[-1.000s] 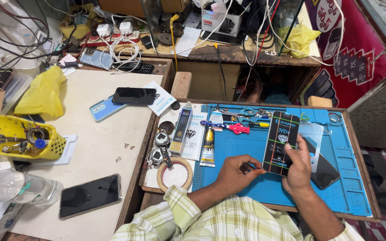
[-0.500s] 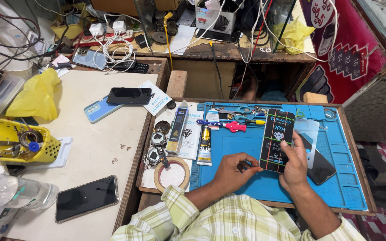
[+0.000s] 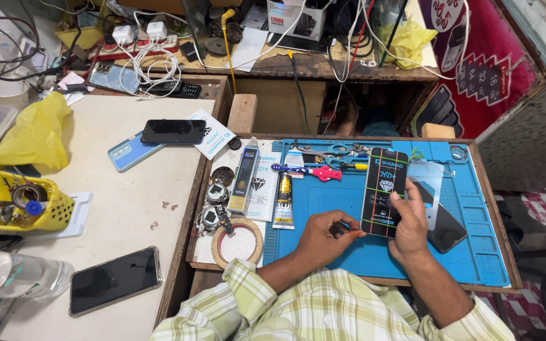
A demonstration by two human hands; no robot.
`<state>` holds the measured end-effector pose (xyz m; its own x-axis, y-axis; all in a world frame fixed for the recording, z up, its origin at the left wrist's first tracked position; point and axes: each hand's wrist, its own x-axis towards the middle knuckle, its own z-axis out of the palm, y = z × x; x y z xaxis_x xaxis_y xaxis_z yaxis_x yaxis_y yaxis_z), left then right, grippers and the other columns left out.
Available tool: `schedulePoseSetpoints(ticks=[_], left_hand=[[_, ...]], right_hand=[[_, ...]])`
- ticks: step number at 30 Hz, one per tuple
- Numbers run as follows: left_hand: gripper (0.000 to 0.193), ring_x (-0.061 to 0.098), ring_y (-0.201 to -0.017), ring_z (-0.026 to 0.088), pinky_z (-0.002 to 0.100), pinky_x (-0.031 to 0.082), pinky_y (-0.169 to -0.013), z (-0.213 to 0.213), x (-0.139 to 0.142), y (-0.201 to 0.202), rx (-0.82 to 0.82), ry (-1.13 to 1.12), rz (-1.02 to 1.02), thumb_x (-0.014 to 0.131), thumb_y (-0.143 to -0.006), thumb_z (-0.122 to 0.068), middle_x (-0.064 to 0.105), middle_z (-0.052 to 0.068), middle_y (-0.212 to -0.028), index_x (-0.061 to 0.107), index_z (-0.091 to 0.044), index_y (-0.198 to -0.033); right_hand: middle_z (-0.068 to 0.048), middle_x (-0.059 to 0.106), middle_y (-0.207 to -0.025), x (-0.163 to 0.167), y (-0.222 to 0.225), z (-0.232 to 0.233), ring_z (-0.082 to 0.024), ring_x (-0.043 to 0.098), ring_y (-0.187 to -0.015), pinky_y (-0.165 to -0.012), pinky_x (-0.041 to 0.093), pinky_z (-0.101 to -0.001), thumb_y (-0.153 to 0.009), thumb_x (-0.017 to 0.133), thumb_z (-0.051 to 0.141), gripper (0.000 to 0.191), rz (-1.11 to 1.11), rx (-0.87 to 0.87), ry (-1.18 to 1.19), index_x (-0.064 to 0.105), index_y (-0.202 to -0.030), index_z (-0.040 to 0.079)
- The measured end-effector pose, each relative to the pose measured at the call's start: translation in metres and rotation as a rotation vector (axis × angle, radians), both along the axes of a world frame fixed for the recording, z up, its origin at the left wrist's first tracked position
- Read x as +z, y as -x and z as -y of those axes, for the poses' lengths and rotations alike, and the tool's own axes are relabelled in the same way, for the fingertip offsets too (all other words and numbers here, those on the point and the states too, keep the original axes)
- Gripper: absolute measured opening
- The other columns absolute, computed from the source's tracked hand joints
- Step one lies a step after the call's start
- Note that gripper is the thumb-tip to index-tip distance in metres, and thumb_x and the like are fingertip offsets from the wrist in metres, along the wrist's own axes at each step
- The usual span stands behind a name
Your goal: The person holds a smartphone with a rubber band around it and repeatedly rotates it to view the screen and edges. They tap the screen a few times and continue to turn the device over in their hands.
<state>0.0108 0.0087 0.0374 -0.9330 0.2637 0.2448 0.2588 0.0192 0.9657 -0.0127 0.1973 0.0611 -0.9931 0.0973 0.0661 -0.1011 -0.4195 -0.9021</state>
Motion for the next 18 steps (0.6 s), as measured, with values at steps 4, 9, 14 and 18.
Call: schedulePoseSetpoints(ticks=[4, 9, 14, 18], left_hand=[[0.016, 0.069, -0.069, 0.005, 0.021, 0.055, -0.061, 0.0006, 0.0021, -0.0003, -0.001, 0.005, -0.001, 0.084, -0.087, -0.014, 0.077, 0.005, -0.088, 0.074, -0.003, -0.094], [0.016, 0.069, -0.070, 0.005, 0.021, 0.055, -0.061, 0.0017, 0.0017, -0.0004, -0.006, 0.006, -0.013, 0.084, -0.087, -0.014, 0.077, 0.005, -0.088, 0.073, -0.002, -0.093], [0.016, 0.069, -0.071, 0.006, 0.021, 0.055, -0.062, 0.0008, -0.0008, 0.0005, -0.025, -0.006, 0.005, 0.083, -0.088, -0.013, 0.077, 0.006, -0.088, 0.073, -0.002, -0.094], [0.016, 0.070, -0.071, 0.005, 0.021, 0.056, -0.062, 0.0009, -0.0017, 0.0007, -0.025, -0.005, -0.002, 0.083, -0.088, -0.013, 0.076, 0.006, -0.088, 0.072, -0.002, -0.093]], right_hand=[[-0.008, 0.064, -0.122, 0.0018, -0.0001, 0.0008, -0.012, 0.066, -0.107, -0.091, 0.056, -0.0292, -0.102, 0.053, 0.013, 0.046, 0.008, -0.003, 0.002, 0.044, -0.147, 0.004], [-0.008, 0.064, -0.124, 0.0027, -0.0008, 0.0020, -0.012, 0.065, -0.108, -0.093, 0.056, -0.0295, -0.102, 0.053, 0.012, 0.048, 0.020, -0.009, -0.003, 0.043, -0.148, 0.004], [-0.009, 0.064, -0.124, 0.0032, -0.0010, 0.0017, -0.013, 0.065, -0.108, -0.092, 0.056, -0.0300, -0.102, 0.052, 0.013, 0.050, 0.030, -0.003, -0.008, 0.042, -0.150, 0.004], [-0.008, 0.064, -0.123, 0.0026, -0.0007, 0.0014, -0.012, 0.065, -0.107, -0.091, 0.056, -0.0298, -0.102, 0.053, 0.013, 0.049, 0.022, 0.001, -0.007, 0.043, -0.149, 0.004]])
